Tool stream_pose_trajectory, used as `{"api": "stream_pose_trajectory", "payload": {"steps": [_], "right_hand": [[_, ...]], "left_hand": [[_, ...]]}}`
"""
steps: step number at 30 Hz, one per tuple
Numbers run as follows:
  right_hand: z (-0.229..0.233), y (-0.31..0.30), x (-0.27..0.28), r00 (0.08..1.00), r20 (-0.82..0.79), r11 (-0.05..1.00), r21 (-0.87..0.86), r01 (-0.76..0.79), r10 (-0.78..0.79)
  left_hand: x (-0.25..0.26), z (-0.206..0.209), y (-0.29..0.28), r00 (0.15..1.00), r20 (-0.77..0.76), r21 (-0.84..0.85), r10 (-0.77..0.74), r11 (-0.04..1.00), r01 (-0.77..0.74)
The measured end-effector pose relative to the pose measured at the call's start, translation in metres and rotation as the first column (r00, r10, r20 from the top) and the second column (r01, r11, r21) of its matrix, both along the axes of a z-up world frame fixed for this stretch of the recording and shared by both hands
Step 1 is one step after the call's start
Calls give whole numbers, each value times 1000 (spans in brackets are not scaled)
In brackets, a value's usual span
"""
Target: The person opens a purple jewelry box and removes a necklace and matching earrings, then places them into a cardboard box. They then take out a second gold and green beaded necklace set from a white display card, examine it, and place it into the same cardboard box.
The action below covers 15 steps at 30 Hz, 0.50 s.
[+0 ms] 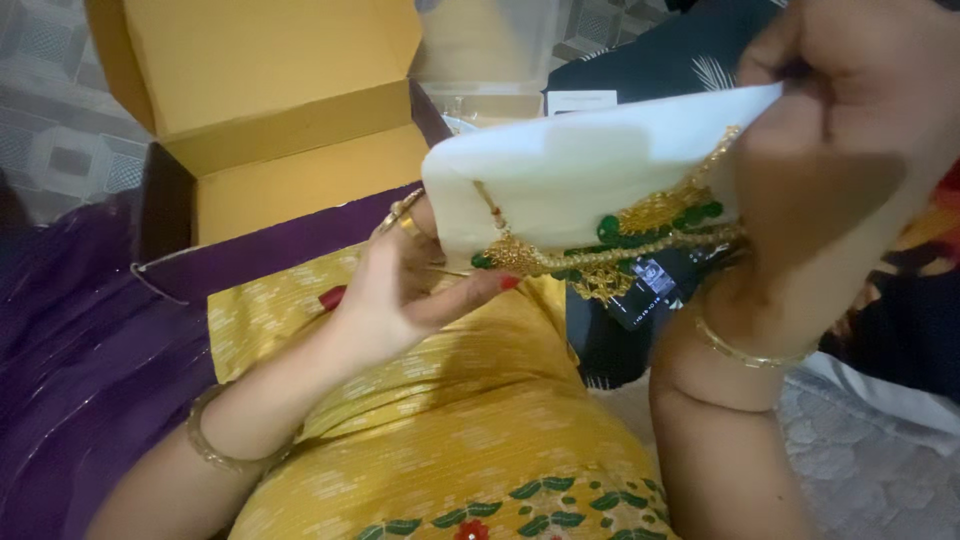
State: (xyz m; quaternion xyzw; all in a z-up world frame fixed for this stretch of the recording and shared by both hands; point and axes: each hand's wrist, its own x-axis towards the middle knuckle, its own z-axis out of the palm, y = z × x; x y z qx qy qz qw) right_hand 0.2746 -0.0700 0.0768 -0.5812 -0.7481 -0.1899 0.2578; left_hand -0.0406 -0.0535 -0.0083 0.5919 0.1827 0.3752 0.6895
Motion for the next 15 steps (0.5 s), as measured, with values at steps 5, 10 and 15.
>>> {"api": "stream_pose_trajectory", "payload": {"steps": [5,10,15], "right_hand": [[-6,5,-13,1000,-18,1000,4,1,-1],[-18,0,-26,998,-54,1000,-8,26,-26],[-15,-8,-34,990,-118,997,23,76,-73]], "left_hand": [[-7,-10,-1,1000,27,-177,10,984,-5],[-15,-6,-2,1000,-25,-140,16,990,-19],[-14,2,-3,978,-128,-242,165,951,-192]]}}
